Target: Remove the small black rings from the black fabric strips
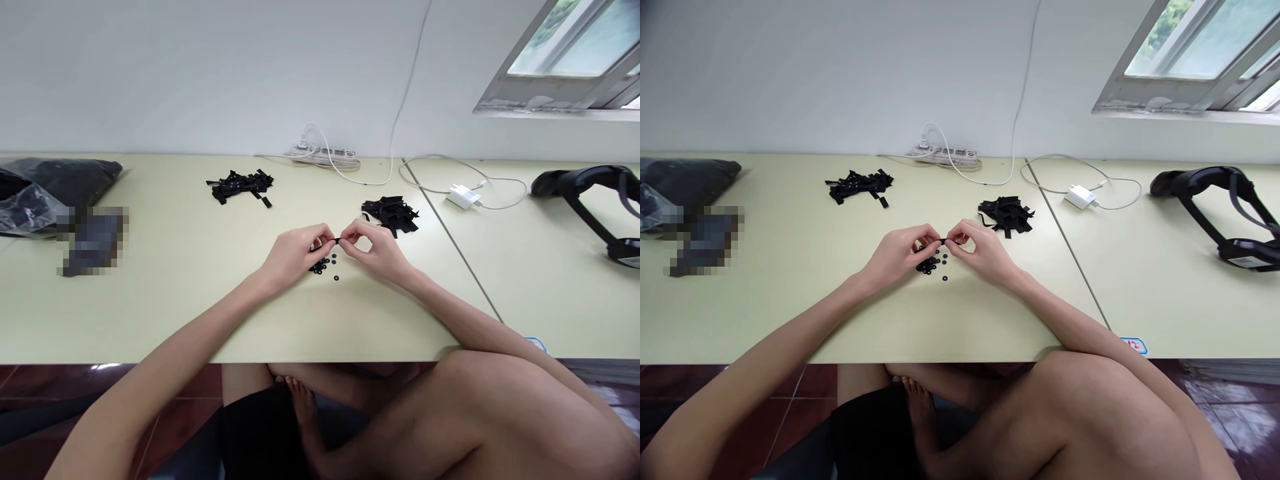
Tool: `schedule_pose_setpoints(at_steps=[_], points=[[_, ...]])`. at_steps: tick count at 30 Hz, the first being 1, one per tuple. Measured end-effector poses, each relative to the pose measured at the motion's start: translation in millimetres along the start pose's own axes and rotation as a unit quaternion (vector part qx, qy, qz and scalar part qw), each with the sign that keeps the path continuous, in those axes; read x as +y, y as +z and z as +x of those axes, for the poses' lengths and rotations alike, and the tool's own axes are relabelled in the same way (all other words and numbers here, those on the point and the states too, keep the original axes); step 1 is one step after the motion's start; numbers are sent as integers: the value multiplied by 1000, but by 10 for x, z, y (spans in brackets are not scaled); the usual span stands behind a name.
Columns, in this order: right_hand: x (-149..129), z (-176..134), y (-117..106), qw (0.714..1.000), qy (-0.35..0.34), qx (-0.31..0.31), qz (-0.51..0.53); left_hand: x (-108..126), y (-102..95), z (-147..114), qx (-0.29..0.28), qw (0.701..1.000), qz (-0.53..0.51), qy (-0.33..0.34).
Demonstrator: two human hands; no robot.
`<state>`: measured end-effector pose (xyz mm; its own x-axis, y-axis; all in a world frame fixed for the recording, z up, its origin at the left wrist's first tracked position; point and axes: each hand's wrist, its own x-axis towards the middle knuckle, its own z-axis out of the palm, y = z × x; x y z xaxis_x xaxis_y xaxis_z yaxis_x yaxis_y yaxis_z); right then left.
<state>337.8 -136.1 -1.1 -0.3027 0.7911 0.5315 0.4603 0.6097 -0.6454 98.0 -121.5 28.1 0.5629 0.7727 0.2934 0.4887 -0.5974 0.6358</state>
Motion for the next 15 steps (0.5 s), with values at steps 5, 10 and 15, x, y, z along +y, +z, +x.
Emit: schedule_pose_setpoints(at_steps=[5, 10, 15], points=[[-44, -2, -15, 999, 29, -21, -15, -10, 40, -31, -8, 998, 62, 25], [-95, -1, -31, 996, 60, -59, -13, -21, 38, -46, -31, 995, 92, 27], [-104, -6, -17, 994, 79, -73, 10, -65, 11, -13, -23, 997, 76, -11]])
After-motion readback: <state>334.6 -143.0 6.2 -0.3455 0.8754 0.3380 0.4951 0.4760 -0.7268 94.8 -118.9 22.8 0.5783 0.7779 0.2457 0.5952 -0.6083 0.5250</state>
